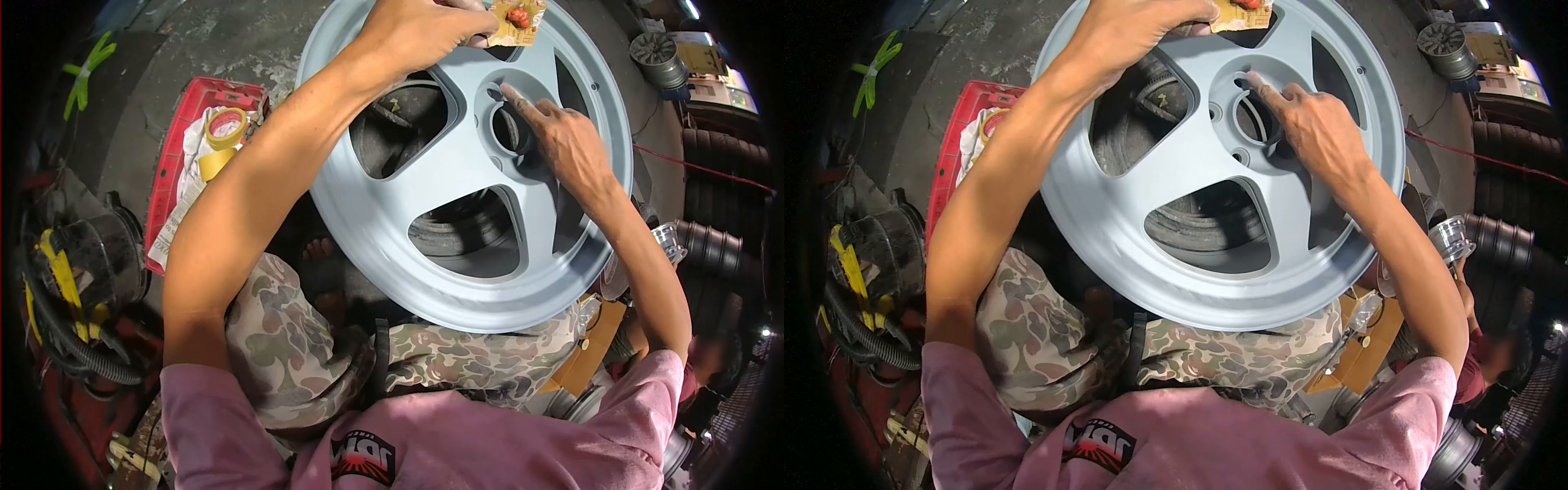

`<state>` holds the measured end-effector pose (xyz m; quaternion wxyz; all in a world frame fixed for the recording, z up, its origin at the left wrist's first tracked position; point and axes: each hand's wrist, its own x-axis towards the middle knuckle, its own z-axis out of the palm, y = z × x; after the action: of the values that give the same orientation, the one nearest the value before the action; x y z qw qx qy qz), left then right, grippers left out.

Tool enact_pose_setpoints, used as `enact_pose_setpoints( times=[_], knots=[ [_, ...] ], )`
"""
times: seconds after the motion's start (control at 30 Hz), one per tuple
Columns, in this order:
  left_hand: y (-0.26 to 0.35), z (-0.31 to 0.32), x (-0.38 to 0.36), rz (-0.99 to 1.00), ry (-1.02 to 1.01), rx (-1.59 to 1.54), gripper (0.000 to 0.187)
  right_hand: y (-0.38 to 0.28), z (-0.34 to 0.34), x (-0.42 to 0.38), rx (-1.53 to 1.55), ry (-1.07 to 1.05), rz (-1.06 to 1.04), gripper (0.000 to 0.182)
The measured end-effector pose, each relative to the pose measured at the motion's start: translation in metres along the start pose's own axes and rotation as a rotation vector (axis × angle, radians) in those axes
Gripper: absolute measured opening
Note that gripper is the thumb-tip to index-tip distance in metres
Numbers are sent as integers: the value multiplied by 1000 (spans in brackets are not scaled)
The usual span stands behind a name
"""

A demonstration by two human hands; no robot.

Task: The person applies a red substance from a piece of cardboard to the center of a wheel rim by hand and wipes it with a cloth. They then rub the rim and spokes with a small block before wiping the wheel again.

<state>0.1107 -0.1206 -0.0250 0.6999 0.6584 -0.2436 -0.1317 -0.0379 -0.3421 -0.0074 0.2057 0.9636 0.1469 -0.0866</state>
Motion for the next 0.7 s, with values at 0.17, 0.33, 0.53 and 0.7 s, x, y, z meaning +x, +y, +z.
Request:
enact_pose_setpoints(
  times=[0.17,0.33,0.53,0.7],
  knots=[
    [-2,2,0,-9,11,-20,18,0,3,9,5,-1,8,71],
    [-7,1,3,58,10,-20,18,14,7,2,-30,62,9,66],
    [0,3,2,29,-5,-48,18,21,1,-2,81,8,-43,71],
    [-9,3,4,43,-2,-60,19,17,-2,17,-179,-11,-154,56]
  ],
)
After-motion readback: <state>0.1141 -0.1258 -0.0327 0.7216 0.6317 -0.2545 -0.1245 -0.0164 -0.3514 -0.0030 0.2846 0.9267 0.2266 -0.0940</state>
